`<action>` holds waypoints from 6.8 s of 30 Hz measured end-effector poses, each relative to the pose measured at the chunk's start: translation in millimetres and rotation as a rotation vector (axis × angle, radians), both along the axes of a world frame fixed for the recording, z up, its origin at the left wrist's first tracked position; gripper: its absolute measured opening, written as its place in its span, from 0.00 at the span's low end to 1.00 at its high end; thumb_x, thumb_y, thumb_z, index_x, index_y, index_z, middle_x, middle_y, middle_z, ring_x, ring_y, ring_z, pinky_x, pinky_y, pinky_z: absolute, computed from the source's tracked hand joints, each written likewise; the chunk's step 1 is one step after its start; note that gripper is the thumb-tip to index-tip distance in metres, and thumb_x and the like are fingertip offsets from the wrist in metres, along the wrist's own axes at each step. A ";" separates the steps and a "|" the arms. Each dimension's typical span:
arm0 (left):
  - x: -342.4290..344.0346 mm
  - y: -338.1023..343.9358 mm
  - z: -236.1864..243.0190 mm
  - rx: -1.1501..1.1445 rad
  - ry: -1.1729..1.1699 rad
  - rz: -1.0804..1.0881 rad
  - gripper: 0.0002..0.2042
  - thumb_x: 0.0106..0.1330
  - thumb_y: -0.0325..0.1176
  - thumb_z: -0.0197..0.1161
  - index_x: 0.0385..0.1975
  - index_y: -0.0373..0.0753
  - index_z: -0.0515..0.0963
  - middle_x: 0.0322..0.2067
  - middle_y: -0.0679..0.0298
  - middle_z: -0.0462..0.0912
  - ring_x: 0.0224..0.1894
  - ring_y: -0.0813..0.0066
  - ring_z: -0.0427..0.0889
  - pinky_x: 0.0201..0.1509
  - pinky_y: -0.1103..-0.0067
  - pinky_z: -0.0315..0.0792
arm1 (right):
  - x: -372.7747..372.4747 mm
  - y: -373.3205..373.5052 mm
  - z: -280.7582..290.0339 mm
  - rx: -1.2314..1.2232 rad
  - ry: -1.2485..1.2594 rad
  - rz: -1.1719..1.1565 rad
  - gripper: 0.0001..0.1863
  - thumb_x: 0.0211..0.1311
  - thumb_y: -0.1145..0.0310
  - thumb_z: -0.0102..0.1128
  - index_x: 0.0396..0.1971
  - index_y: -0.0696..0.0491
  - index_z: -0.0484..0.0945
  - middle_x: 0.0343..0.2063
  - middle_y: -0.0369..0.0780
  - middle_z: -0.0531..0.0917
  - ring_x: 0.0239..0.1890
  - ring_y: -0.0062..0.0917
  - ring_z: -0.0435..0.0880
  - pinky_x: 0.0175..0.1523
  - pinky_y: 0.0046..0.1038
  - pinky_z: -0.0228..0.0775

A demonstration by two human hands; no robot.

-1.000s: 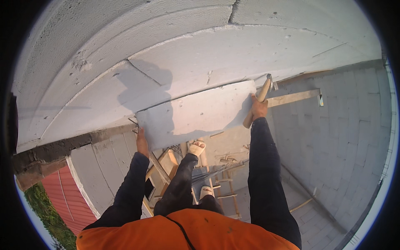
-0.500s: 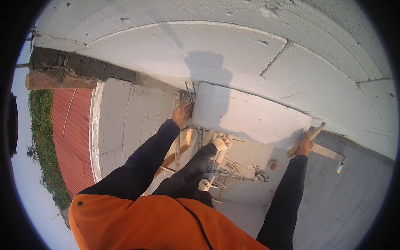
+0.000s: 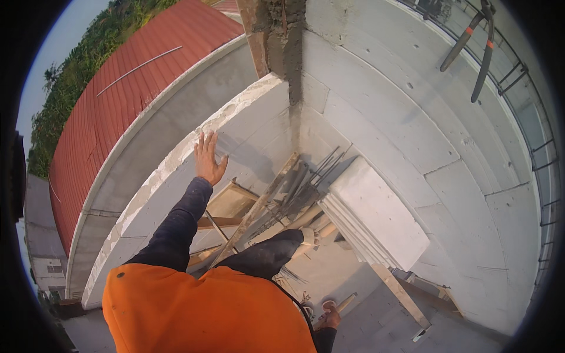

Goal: The person positions and secures curved concrete blocks onto a wall using a hammer to tap them into place and applying mortar by hand to the joints.

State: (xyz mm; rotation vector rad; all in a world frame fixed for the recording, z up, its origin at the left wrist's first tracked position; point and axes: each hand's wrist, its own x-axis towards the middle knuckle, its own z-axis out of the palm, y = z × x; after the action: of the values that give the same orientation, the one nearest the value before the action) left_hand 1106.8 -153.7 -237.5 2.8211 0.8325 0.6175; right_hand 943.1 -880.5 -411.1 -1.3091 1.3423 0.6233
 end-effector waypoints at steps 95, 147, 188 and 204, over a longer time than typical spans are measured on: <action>-49.3 123.6 37.2 -0.194 0.315 0.248 0.48 0.56 0.64 0.73 0.74 0.44 0.70 0.55 0.55 0.82 0.61 0.55 0.80 0.68 0.58 0.70 | 608.1 599.9 358.6 -0.299 -1.066 1.770 0.35 0.70 0.24 0.55 0.30 0.46 0.75 0.17 0.26 0.65 0.16 0.12 0.65 0.20 0.21 0.62; -52.4 131.3 38.3 -0.259 0.303 0.254 0.51 0.50 0.64 0.77 0.73 0.41 0.70 0.55 0.54 0.80 0.58 0.53 0.79 0.68 0.59 0.67 | 508.4 608.2 251.8 -0.177 -1.059 1.322 0.32 0.74 0.32 0.59 0.37 0.52 0.72 0.19 0.30 0.69 0.17 0.14 0.71 0.22 0.22 0.67; -45.8 134.8 30.9 -0.318 0.348 0.286 0.61 0.29 0.51 0.84 0.75 0.42 0.69 0.59 0.51 0.80 0.59 0.48 0.78 0.70 0.53 0.65 | 471.8 590.9 205.9 0.043 -1.068 1.193 0.36 0.73 0.32 0.59 0.46 0.57 0.71 0.22 0.38 0.74 0.21 0.22 0.74 0.26 0.25 0.69; -47.4 134.0 32.0 -0.192 0.349 0.254 0.55 0.40 0.58 0.82 0.73 0.42 0.70 0.55 0.53 0.78 0.57 0.50 0.77 0.66 0.58 0.66 | 479.1 650.6 226.2 -0.175 -1.026 1.426 0.30 0.77 0.37 0.60 0.38 0.54 0.71 0.21 0.33 0.72 0.18 0.16 0.71 0.23 0.22 0.66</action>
State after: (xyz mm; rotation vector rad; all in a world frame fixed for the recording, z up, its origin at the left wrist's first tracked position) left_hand 1059.4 -19.7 -205.5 2.7028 1.2486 0.0590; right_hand 1422.1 -229.9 -184.9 -2.1924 -0.5361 0.5545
